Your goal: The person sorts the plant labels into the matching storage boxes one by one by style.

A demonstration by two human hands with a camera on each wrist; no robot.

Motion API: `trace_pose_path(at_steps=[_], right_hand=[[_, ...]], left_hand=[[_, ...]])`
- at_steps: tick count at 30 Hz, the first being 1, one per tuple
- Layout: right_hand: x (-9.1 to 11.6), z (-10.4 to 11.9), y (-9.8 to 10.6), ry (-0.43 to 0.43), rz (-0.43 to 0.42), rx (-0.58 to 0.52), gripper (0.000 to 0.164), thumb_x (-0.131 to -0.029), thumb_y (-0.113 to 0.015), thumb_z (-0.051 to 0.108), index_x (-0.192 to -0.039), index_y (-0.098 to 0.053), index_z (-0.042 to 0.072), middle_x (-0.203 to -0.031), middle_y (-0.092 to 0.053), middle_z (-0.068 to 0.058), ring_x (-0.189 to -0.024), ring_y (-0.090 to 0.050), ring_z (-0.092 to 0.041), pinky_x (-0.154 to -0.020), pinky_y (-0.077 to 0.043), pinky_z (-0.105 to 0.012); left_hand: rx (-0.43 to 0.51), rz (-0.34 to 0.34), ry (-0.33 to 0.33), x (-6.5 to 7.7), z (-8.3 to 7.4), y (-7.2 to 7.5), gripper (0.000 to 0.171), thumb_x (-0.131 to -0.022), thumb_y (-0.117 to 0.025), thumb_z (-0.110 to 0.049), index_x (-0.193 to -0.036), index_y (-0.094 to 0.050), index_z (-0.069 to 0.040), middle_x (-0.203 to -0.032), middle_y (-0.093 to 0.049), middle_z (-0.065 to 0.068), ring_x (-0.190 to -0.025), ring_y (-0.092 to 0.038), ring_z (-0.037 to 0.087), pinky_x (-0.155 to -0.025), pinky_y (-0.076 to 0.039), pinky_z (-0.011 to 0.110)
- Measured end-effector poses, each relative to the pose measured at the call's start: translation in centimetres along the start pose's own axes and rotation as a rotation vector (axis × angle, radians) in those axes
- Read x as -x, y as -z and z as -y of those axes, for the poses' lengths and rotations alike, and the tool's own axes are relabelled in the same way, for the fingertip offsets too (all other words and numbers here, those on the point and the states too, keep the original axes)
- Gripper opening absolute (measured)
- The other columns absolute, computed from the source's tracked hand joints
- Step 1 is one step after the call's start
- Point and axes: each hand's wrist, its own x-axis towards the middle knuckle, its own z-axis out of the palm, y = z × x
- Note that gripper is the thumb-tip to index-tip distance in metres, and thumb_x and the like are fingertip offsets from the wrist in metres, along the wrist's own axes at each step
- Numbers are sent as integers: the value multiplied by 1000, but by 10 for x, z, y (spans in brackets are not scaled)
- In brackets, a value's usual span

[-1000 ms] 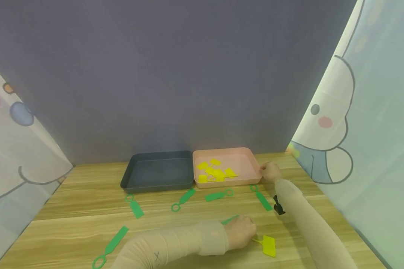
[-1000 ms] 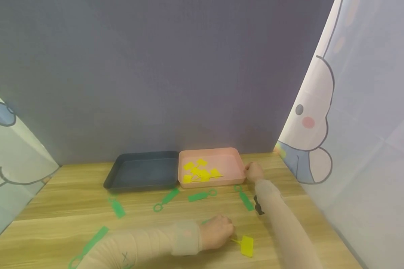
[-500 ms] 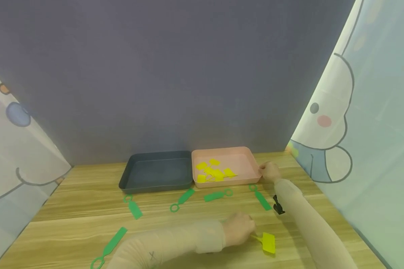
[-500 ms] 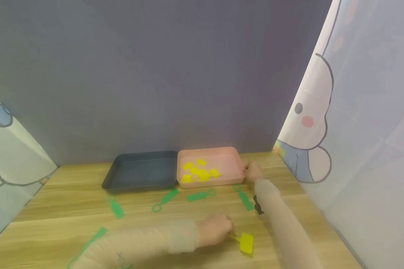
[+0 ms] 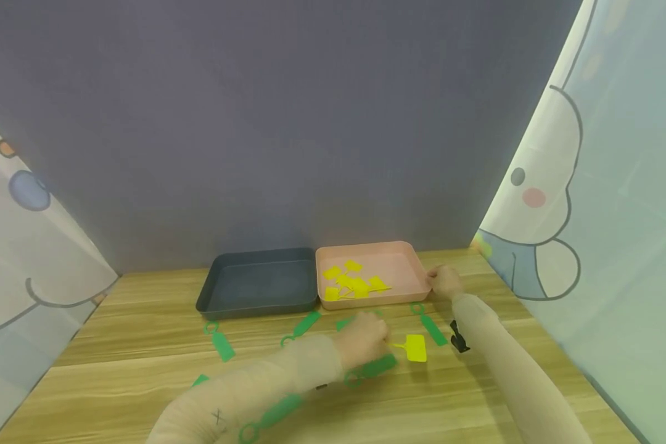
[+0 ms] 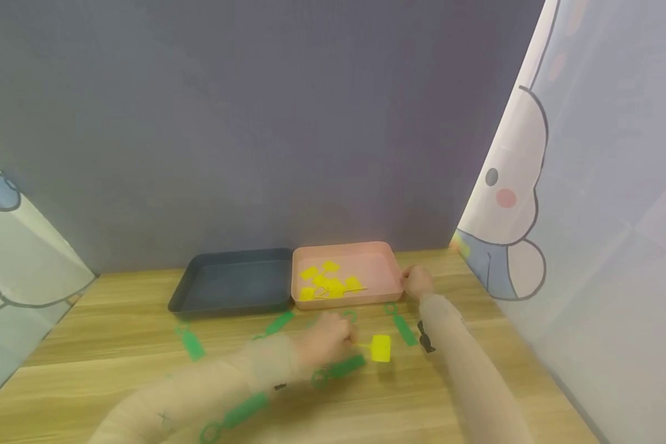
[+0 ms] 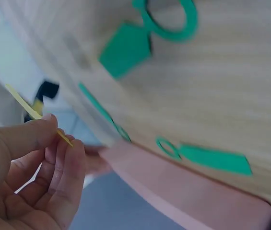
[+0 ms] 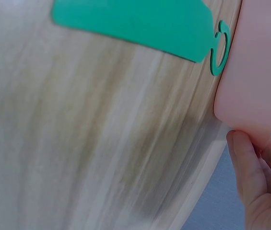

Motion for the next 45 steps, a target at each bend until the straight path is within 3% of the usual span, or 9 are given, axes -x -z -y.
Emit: trace_pose_path(at_steps=[7, 10, 18, 21, 25, 29, 37, 40, 45], right_hand=[[2, 2, 1, -14, 6, 3, 30, -90, -47, 8, -110, -57, -13, -117, -55, -31, -110, -50, -45, -91, -46, -49], [2, 3, 0, -24, 7, -6, 30, -90, -47, 8, -110, -57, -12, -117, -55, -30, -110, -50, -45, -91, -45, -49], [-2, -1, -8, -24, -2, -45, 28, -90, -49, 8, -107, -59, -12, -110, -59, -29, -98, -59, -38, -81, -52, -41], [-1, -2, -11, -23, 5, -65, 27, -90, -50, 8, -106, -59, -12, -109, -60, -29, -92, -61, -34, -76, -54, -38], [1, -5, -10, -25, -1, -66, 26, -90, -51, 8, -106, -60, -11, -105, -62, -28, -88, -61, -32, -75, -53, -37], [6, -5, -8, -20, -17, -53, 26, -89, -51, 7, -105, -60, -12, -106, -61, -28, -92, -60, -36, -78, -52, -40], [10, 0, -12, 16, -39, -31, 24, -87, -52, 5, -101, -62, -12, -105, -62, -28, -100, -57, -42, -85, -50, -46], [11, 3, -14, 8, -32, -34, 24, -87, -51, 6, -101, -63, -10, -106, -62, -27, -101, -57, -41, -85, -50, -45], [12, 6, -16, -22, -24, -49, 24, -88, -51, 7, -102, -63, -8, -108, -62, -26, -101, -57, -40, -84, -50, -44]], left_hand=[[12, -72, 125, -5, 38, 16, 12, -83, -60, -1, -85, -71, -3, -83, -71, 4, -66, -65, 6, -66, -51, 10], [67, -97, 175, -9, 54, 22, 12, -84, -59, -1, -85, -71, 0, -83, -69, 7, -61, -63, 10, -64, -51, 13], [132, -84, 372, -24, 82, 35, 13, -85, -59, -3, -93, -70, -1, -101, -68, 11, -94, -64, 24, -80, -54, 29], [84, -69, 416, -32, 88, 34, 14, -84, -58, -1, -87, -72, -3, -93, -70, 7, -87, -65, 20, -81, -53, 29], [61, -24, 489, -46, 92, 29, 19, -85, -53, 0, -72, -67, -1, -61, -56, 2, -50, -45, 11, -51, -41, 20], [112, 10, 590, -61, 95, 24, 18, -88, -48, 5, -80, -62, -3, -63, -50, 2, -46, -27, 12, -43, -25, 21], [60, 96, 682, -74, 97, 20, 18, -85, -51, 8, -92, -63, -4, -81, -62, 8, -56, -43, 16, -51, -39, 23], [88, 112, 710, -74, 96, 17, 19, -83, -56, 6, -98, -62, -3, -97, -64, 10, -75, -57, 18, -69, -52, 28], [80, 123, 730, -75, 99, 10, 30, -81, -62, 0, -110, -57, -6, -117, -57, 10, -104, -55, 22, -90, -49, 36]])
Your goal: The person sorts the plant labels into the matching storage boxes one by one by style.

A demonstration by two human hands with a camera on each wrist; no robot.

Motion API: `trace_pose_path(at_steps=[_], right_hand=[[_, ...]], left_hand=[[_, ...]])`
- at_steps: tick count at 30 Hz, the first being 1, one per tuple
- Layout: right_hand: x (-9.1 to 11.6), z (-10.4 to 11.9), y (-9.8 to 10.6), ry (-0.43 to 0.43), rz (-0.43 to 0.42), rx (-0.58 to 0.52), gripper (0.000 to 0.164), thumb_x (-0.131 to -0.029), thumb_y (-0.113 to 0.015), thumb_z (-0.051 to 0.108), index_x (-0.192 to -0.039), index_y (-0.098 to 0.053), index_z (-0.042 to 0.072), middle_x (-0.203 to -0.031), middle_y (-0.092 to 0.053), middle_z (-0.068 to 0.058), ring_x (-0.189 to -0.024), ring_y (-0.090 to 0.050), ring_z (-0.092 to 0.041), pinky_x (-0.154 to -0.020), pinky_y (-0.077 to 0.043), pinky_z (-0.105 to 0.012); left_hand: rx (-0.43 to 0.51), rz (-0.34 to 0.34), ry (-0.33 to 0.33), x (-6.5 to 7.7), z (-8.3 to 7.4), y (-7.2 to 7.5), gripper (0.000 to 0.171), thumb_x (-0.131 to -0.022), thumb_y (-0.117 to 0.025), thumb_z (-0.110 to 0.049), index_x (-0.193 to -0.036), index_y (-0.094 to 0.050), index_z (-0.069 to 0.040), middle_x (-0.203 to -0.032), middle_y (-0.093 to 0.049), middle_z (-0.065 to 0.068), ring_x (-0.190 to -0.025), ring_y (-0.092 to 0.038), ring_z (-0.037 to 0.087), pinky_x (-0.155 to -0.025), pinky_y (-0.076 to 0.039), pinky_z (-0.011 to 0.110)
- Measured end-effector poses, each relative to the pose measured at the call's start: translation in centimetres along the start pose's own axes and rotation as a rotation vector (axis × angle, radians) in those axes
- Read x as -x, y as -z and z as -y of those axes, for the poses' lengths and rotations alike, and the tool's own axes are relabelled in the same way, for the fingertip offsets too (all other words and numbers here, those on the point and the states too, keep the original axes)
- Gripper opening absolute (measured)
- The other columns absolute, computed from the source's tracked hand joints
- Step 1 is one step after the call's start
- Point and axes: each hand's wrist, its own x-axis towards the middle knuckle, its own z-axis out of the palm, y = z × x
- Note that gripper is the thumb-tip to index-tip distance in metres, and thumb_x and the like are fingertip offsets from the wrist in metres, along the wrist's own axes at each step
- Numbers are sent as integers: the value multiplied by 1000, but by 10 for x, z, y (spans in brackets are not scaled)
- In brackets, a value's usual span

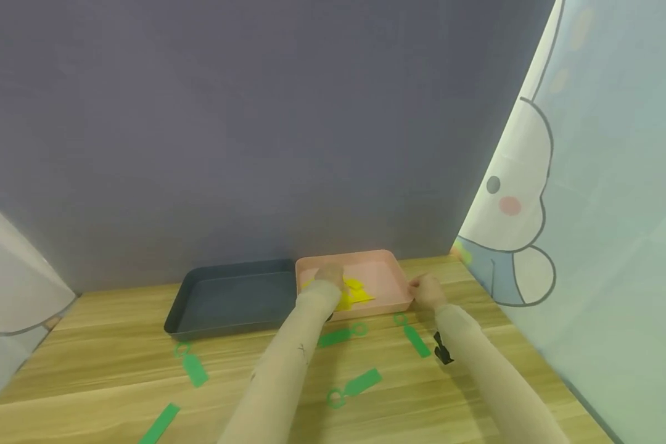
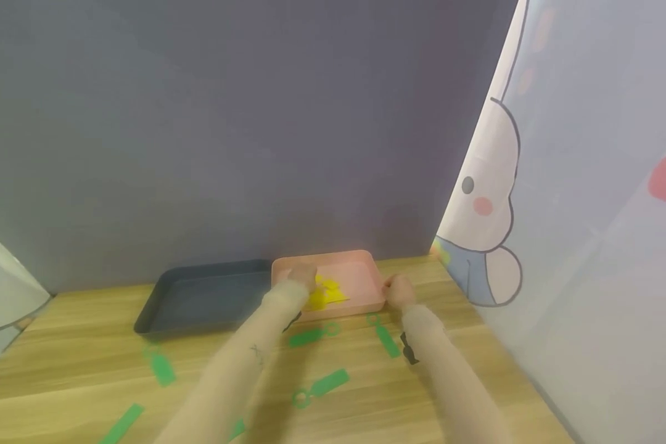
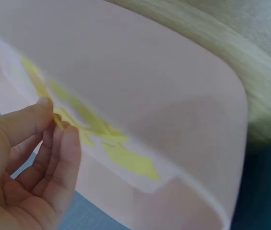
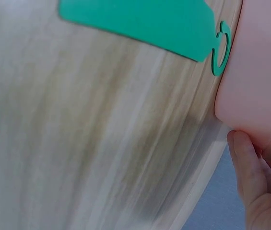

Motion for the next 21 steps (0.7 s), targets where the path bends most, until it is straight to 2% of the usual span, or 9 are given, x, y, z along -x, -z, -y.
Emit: trace_pose_path(at_steps=[2, 4, 6, 9, 13, 18, 21], right_hand=[[0, 1, -1, -16, -2, -4, 24, -88, -51, 7, -103, -63, -8, -108, -62, -26, -102, -57, -40, -86, -49, -45], [0, 2, -1, -29, -4, -5, 24, -88, -51, 7, -103, -63, -7, -108, -62, -25, -102, -57, -40, -87, -49, -46], [0, 2, -1, -40, -4, -6, 24, -89, -51, 8, -103, -63, -7, -108, -62, -24, -102, -57, -39, -88, -48, -46], [0, 3, -2, -43, 7, -12, 25, -89, -51, 8, -105, -62, -7, -110, -61, -25, -103, -57, -39, -88, -48, -46], [-3, 3, 1, -46, 33, -10, 27, -90, -49, 8, -108, -60, -9, -113, -59, -28, -105, -55, -42, -87, -49, -46], [-9, 4, 7, -53, 36, 12, 28, -92, -48, 10, -110, -58, -9, -115, -57, -28, -108, -52, -44, -90, -46, -49], [-13, 3, 9, -62, 32, 20, 29, -91, -49, 10, -112, -56, -9, -117, -56, -28, -109, -51, -45, -92, -45, -50]], left_hand=[[-17, -18, -16, -5, 1, -3, 28, -81, -64, -5, -108, -58, -6, -111, -60, 8, -96, -56, 20, -84, -51, 32], [-22, -39, -38, -9, 2, -6, 24, -80, -67, -11, -103, -60, -5, -100, -63, 7, -80, -56, 16, -72, -52, 27], [0, -47, -50, -12, 2, -8, 23, -79, -69, -13, -99, -62, -5, -93, -64, 6, -72, -54, 15, -65, -51, 25], [11, -48, -66, -10, 4, -8, 21, -79, -70, -14, -96, -63, -6, -92, -65, 6, -73, -55, 15, -64, -50, 25], [71, -41, -98, -7, 4, -2, 17, -77, -71, -11, -92, -64, -6, -95, -66, 7, -79, -59, 17, -70, -52, 28], [98, -53, -151, -8, 3, 11, 8, -80, -68, -12, -83, -66, -5, -88, -68, 7, -67, -54, 14, -64, -50, 25], [89, -51, -178, -7, 3, 17, 11, -85, -64, -14, -89, -67, -5, -93, -68, 7, -75, -58, 15, -69, -51, 26]])
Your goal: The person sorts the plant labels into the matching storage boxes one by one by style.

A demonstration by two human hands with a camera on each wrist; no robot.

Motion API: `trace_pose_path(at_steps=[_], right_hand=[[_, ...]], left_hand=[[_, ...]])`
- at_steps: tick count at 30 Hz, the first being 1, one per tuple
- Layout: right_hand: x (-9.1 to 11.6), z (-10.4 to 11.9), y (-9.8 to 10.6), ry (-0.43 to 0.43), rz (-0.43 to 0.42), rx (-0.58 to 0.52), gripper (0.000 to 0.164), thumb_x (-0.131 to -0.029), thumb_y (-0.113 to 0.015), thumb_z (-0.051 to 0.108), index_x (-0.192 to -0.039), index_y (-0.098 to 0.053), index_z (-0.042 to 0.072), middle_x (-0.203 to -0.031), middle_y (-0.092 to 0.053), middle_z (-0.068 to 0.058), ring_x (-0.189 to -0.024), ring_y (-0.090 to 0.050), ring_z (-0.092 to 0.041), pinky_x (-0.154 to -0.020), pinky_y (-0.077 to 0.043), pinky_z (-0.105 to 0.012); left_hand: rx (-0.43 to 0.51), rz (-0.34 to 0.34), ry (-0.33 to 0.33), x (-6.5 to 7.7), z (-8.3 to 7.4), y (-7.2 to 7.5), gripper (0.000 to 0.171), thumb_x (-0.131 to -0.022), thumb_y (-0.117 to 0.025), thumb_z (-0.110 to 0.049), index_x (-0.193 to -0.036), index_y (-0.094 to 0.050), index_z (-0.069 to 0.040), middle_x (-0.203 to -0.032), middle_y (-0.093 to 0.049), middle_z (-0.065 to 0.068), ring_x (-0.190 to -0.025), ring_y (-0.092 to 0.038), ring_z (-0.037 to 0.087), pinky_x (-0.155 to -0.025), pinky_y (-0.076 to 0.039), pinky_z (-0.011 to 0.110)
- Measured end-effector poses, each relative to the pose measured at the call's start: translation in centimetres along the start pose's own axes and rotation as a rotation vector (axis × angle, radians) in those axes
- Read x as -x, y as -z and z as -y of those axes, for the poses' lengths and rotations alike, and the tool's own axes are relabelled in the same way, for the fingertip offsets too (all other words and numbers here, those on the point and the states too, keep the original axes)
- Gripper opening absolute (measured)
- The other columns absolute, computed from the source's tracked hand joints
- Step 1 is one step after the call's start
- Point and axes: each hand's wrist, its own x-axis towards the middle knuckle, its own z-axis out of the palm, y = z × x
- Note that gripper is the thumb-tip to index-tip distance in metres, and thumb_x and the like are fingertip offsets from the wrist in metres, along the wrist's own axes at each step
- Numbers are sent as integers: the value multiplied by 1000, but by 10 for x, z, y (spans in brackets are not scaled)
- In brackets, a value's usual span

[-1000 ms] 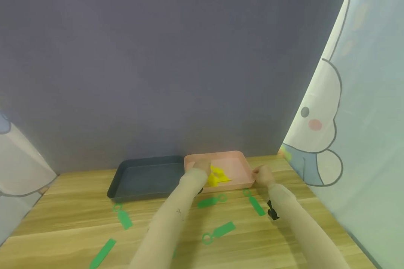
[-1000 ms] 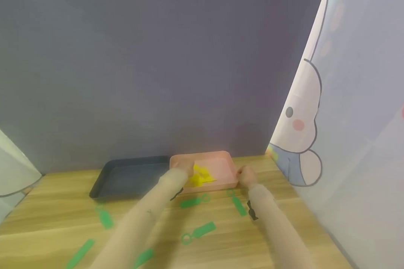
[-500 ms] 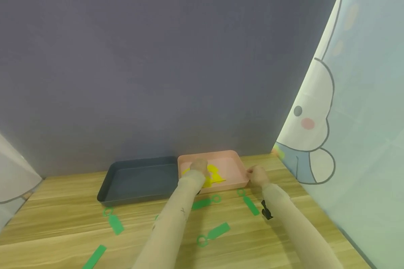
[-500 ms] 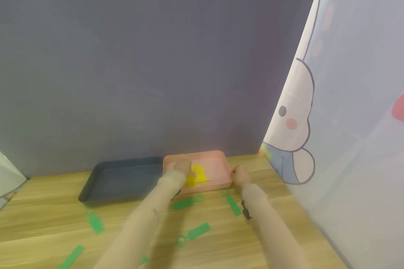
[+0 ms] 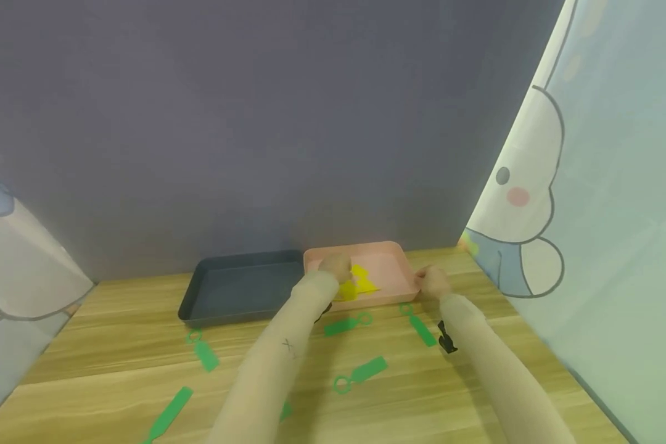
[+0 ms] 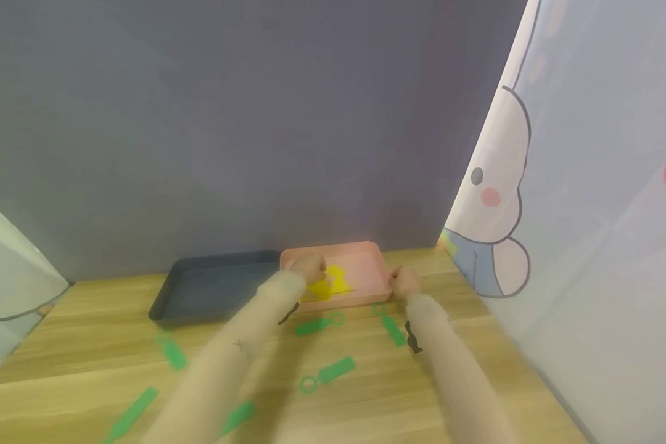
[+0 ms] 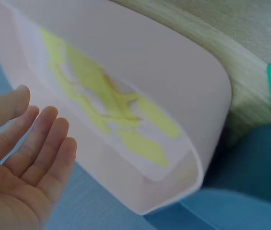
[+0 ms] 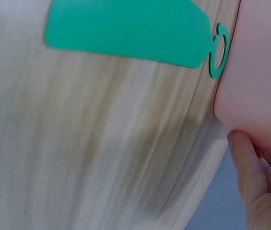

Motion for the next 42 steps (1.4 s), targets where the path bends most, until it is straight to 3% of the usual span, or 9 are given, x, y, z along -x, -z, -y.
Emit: trace_pose_path(at_steps=[4, 6, 13, 17, 21, 33, 37, 42], right_hand=[[-4, -4, 1, 14, -7, 6, 29, -91, -50, 9, -111, -57, -11, -116, -56, -29, -108, -52, -44, -90, -47, -48], [-6, -7, 0, 31, -20, 9, 29, -90, -49, 9, -109, -58, -11, -114, -57, -29, -106, -53, -44, -88, -48, -47], [-9, -16, -4, 64, -19, -14, 31, -92, -47, 11, -112, -56, -11, -115, -57, -29, -107, -53, -44, -89, -47, -49], [-11, -20, -7, 90, -46, -8, 30, -92, -46, 9, -111, -56, -12, -117, -55, -30, -109, -50, -46, -91, -45, -51], [-14, -19, -7, 95, -47, -3, 31, -93, -45, 10, -111, -56, -11, -117, -55, -30, -108, -51, -45, -89, -46, -50], [-12, -20, -3, 151, -31, 13, 31, -94, -42, 12, -107, -58, -12, -111, -58, -31, -103, -54, -45, -86, -47, -51], [-9, -21, -1, 135, -16, -31, 37, -96, -39, 17, -111, -54, -14, -116, -54, -33, -108, -50, -48, -89, -44, -54], [-8, -23, 8, 121, -70, -142, 42, -97, -36, 21, -117, -50, -13, -119, -52, -34, -111, -47, -48, -91, -43, -55]], left_hand=[[26, 39, -28, 8, 1, 8, 23, -87, -60, -14, -108, -64, -4, -113, -64, 8, -104, -59, 23, -88, -50, 34], [36, 54, -50, 12, 3, 11, 27, -87, -60, -15, -112, -62, -4, -118, -61, 8, -111, -56, 25, -93, -48, 36], [98, 12, -182, 32, 16, 8, 25, -87, -61, -15, -108, -64, -2, -113, -64, 8, -106, -59, 25, -91, -49, 36], [127, -15, -223, 50, 25, 5, 25, -88, -59, -18, -109, -64, -5, -109, -65, 7, -97, -62, 21, -83, -52, 32], [165, -40, -239, 72, 38, 3, 23, -88, -58, -16, -107, -64, -3, -104, -66, 8, -86, -63, 18, -74, -55, 30], [170, -77, -266, 126, 77, -4, 20, -87, -58, -13, -102, -64, -1, -101, -67, 12, -91, -63, 26, -83, -51, 45], [186, -82, -247, 140, 85, 1, 19, -87, -59, -13, -102, -65, -3, -99, -68, 9, -88, -61, 22, -80, -52, 43], [233, -91, -244, 156, 90, 8, 21, -87, -58, -13, -103, -64, -1, -101, -67, 10, -90, -61, 23, -80, -52, 44]])
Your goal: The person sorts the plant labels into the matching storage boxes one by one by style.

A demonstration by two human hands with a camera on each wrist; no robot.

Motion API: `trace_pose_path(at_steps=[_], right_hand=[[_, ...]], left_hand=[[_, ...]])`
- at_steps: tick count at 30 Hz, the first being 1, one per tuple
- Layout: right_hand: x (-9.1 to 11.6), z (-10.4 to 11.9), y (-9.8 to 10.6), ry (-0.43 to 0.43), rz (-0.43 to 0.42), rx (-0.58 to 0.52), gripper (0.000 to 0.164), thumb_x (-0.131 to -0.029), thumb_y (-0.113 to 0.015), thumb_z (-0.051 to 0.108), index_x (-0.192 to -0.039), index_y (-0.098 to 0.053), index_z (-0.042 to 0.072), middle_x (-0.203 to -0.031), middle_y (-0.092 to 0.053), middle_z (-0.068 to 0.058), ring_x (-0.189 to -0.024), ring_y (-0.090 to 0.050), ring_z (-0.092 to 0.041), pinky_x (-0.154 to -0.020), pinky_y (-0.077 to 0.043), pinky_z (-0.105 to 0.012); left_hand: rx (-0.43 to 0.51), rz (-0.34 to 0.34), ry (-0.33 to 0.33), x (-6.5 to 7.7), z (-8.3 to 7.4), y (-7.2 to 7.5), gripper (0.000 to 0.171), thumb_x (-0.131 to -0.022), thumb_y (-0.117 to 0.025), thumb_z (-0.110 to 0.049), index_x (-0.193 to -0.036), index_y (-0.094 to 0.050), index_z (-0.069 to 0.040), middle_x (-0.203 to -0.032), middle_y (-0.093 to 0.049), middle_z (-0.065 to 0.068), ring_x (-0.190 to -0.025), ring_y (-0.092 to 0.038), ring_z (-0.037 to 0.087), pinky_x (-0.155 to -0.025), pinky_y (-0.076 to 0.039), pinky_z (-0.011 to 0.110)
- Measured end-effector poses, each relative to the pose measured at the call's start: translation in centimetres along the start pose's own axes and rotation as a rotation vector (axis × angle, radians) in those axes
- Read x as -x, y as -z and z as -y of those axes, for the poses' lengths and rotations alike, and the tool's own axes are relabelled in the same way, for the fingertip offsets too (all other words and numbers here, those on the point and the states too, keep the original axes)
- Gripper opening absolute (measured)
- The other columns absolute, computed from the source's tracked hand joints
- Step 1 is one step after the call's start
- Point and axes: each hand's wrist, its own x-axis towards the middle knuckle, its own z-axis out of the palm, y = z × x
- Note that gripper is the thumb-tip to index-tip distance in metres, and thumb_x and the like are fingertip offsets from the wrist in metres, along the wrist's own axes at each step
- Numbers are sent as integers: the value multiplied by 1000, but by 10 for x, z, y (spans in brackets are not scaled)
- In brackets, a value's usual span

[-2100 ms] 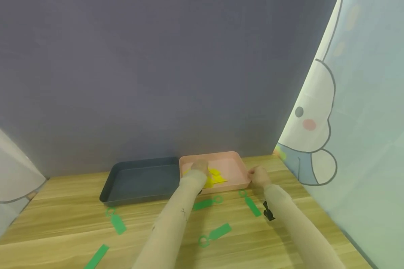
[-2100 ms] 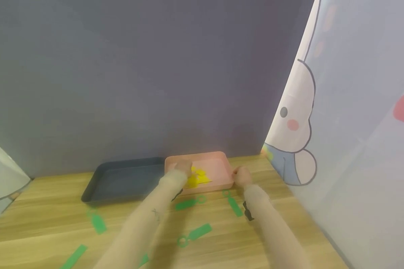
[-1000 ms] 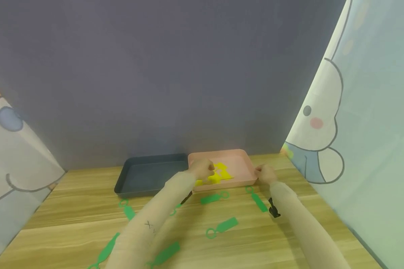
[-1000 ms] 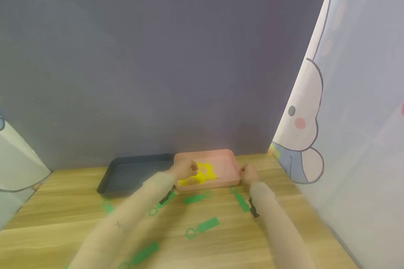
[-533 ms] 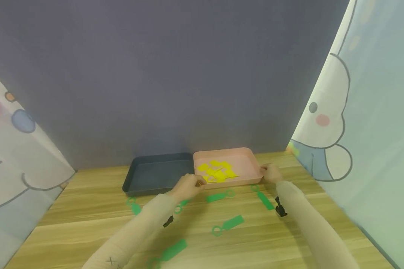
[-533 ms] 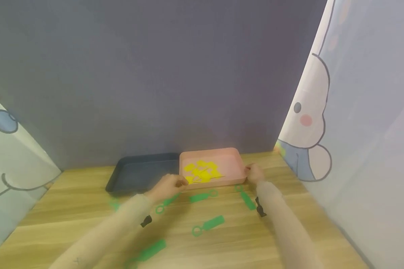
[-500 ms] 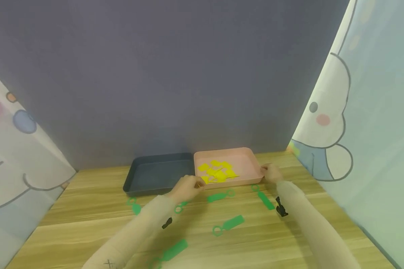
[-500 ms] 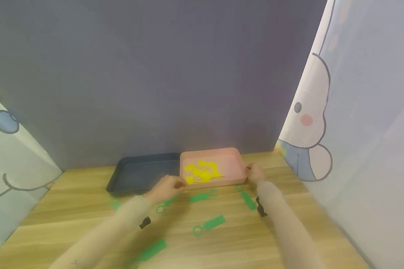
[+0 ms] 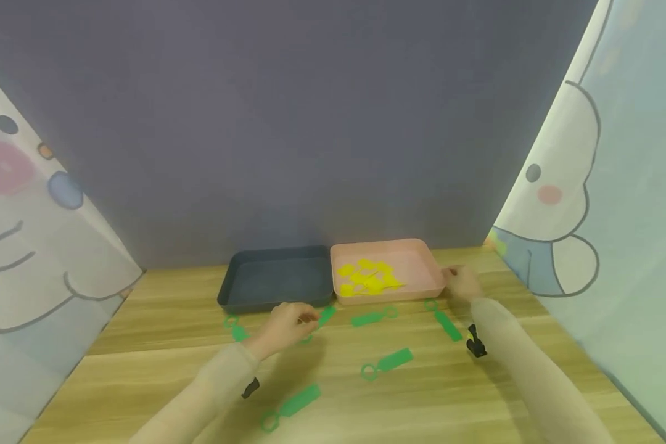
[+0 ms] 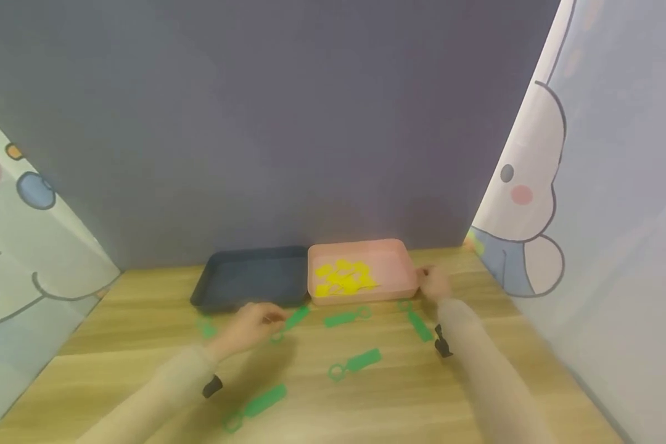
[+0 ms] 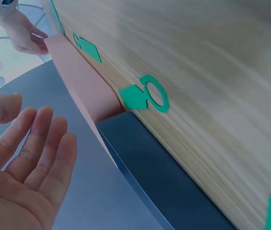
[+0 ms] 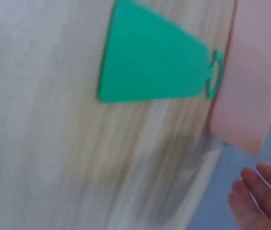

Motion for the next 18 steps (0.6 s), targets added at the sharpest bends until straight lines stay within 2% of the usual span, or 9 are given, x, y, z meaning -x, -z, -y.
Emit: trace_pose_path(at_steps=[2, 5, 9, 12, 15, 18], right_hand=[[2, 5, 3, 26, -45, -19, 44, -96, -38, 24, -116, -53, -12, -116, -54, -33, -107, -50, -47, -87, -45, -53], [9, 19, 7, 55, -57, -17, 45, -96, -39, 27, -118, -51, -11, -117, -53, -33, -107, -50, -47, -86, -46, -53], [19, 38, 7, 94, -31, -10, 41, -96, -40, 21, -121, -50, -10, -121, -52, -31, -109, -51, -44, -89, -46, -52], [30, 48, 4, 160, -13, -12, 37, -95, -43, 15, -120, -51, -10, -119, -54, -31, -107, -54, -43, -87, -48, -49], [43, 56, -1, 230, -1, -10, 34, -95, -46, 12, -118, -53, -11, -117, -55, -30, -105, -55, -43, -83, -50, -48], [56, 60, -5, 262, 24, -1, 32, -94, -46, 11, -116, -54, -11, -116, -56, -29, -101, -58, -41, -81, -51, -48]], left_hand=[[-8, -12, -2, 8, 1, 3, 21, -87, -59, -14, -103, -64, 0, -101, -67, 10, -90, -61, 22, -80, -52, 43], [-30, -39, 4, 21, 4, 7, 20, -86, -60, -13, -102, -64, -2, -100, -68, 8, -89, -62, 19, -80, -52, 38], [-39, -77, 31, 38, 8, 11, 19, -86, -60, -12, -102, -65, -2, -100, -68, 6, -88, -62, 17, -78, -53, 35], [-21, -98, 67, 50, 12, 14, 19, -86, -59, -13, -102, -65, -4, -102, -67, 5, -89, -62, 17, -78, -53, 34], [17, -130, 107, 59, 17, 17, 18, -87, -59, -14, -102, -65, -6, -102, -67, 4, -90, -62, 17, -78, -53, 32], [59, -179, 139, 67, 22, 22, 18, -88, -58, -14, -102, -65, -6, -102, -68, 8, -90, -64, 21, -77, -54, 32]])
